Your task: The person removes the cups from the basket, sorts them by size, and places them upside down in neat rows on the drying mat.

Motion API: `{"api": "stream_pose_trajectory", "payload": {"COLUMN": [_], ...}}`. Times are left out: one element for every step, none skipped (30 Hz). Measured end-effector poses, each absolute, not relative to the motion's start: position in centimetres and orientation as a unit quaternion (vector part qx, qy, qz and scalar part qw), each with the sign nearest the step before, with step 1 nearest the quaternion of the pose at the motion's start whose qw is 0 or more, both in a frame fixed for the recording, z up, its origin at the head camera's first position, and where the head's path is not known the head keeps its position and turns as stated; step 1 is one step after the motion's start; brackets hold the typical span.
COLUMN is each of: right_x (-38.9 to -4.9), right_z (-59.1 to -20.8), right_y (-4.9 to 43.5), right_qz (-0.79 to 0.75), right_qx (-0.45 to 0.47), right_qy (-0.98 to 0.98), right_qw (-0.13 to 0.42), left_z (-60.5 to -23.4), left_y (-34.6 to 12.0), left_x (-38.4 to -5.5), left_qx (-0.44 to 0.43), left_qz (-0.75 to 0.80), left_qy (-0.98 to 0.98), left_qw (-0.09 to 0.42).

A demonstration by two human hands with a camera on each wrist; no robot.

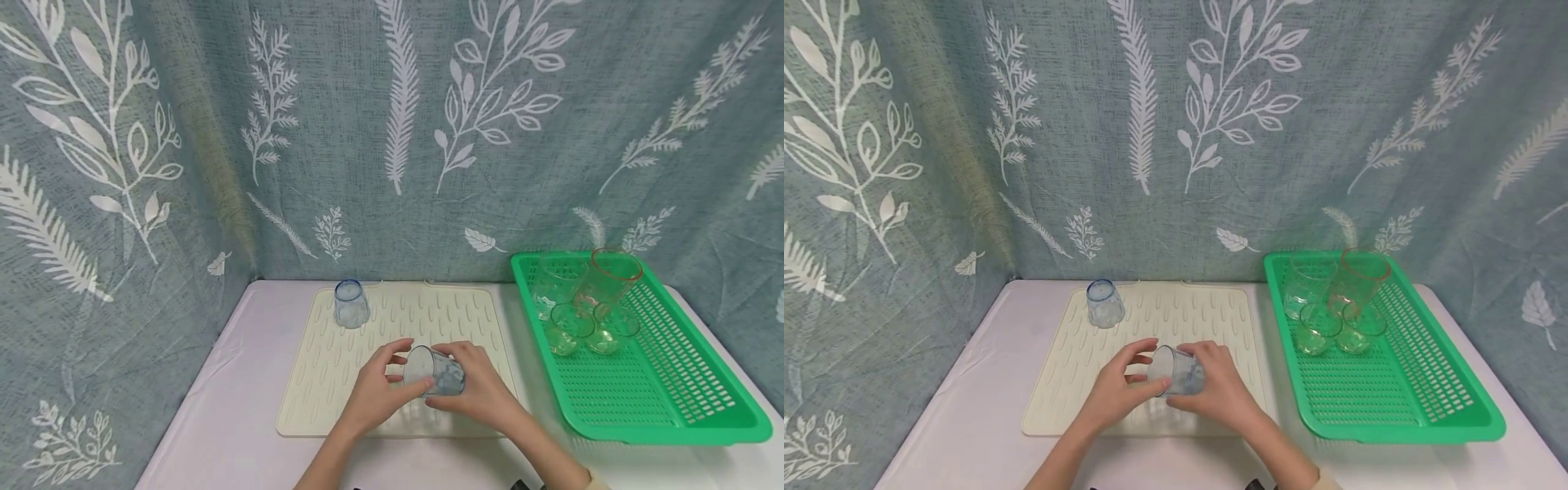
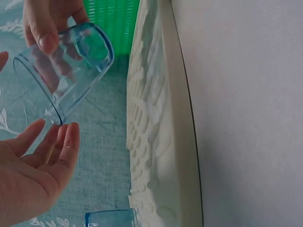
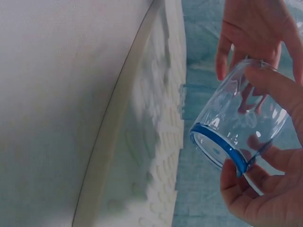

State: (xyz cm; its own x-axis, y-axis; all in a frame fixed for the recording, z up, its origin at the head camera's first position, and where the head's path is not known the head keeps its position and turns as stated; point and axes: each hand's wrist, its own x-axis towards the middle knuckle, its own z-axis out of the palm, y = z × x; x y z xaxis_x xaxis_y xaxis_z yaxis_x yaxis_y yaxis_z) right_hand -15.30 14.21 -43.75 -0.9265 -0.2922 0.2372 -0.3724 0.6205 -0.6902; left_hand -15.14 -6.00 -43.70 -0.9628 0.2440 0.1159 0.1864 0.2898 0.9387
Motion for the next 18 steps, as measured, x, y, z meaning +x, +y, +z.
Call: {"api": "stream_pose_trajectory", "payload": {"right_x": [-15.23,-15.18,-15.14,-15.12,-15.1,-15.07,-15.04,-15.01,-14.98,-14.96,-14.91,-14.89,-14.9,-14.92,-14.93,-14.96,-15.0,-15.05], "right_z": [-43.74,-43.74,-43.72,-43.73,-43.74,-43.72,-43.71,-43.69,-43.69,-43.69,-43.67,-43.66,-43.68,-43.7,-43.67,-43.65,-43.66,-43.67], "right_y": [14.17,14.14,14.11,14.09,14.06,14.04,14.01,13.99,13.97,13.97,13.99,14.02,14.06,14.11,14.17,14.24,14.31,14.39], "right_qz": [0.39,0.387,0.384,0.382,0.379,0.378,0.378,0.379,0.379,0.38,0.384,0.387,0.392,0.397,0.406,0.42,0.436,0.455], "right_qx": [0.189,0.193,0.194,0.196,0.197,0.197,0.196,0.195,0.195,0.195,0.192,0.191,0.189,0.187,0.185,0.181,0.176,0.169], "right_qy": [-0.9,-0.9,-0.901,-0.902,-0.903,-0.903,-0.903,-0.903,-0.903,-0.903,-0.902,-0.901,-0.899,-0.898,-0.894,-0.889,-0.882,-0.874], "right_qw": [0.053,0.054,0.053,0.053,0.052,0.051,0.049,0.048,0.048,0.048,0.046,0.045,0.043,0.042,0.041,0.036,0.029,0.023], "left_z": [-43.72,-43.74,-43.77,-43.81,-43.87,-43.9,-43.92,-43.94,-43.97,-43.99,-44.0,-44.01,-44.0,-44.01,-44.0,-44.01,-44.01,-44.01], "left_y": [-5.91,-5.83,-5.77,-5.72,-5.69,-5.66,-5.66,-5.67,-5.67,-5.68,-5.7,-5.69,-5.7,-5.71,-5.72,-5.74,-5.76,-5.79], "left_x": [-15.07,-15.02,-14.96,-14.92,-14.9,-14.88,-14.84,-14.82,-14.81,-14.8,-14.79,-14.79,-14.78,-14.79,-14.81,-14.84,-14.87,-14.89], "left_qx": [0.135,0.137,0.138,0.139,0.14,0.141,0.141,0.14,0.139,0.137,0.134,0.131,0.125,0.117,0.11,0.102,0.094,0.086], "left_qz": [0.578,0.576,0.575,0.573,0.571,0.571,0.571,0.571,0.572,0.574,0.578,0.582,0.587,0.593,0.602,0.61,0.619,0.628], "left_qy": [0.804,0.805,0.806,0.807,0.809,0.809,0.809,0.808,0.808,0.807,0.804,0.802,0.8,0.796,0.791,0.785,0.778,0.772], "left_qw": [0.025,0.023,0.023,0.021,0.02,0.019,0.019,0.019,0.019,0.019,0.02,0.021,0.022,0.025,0.03,0.034,0.04,0.044]}}
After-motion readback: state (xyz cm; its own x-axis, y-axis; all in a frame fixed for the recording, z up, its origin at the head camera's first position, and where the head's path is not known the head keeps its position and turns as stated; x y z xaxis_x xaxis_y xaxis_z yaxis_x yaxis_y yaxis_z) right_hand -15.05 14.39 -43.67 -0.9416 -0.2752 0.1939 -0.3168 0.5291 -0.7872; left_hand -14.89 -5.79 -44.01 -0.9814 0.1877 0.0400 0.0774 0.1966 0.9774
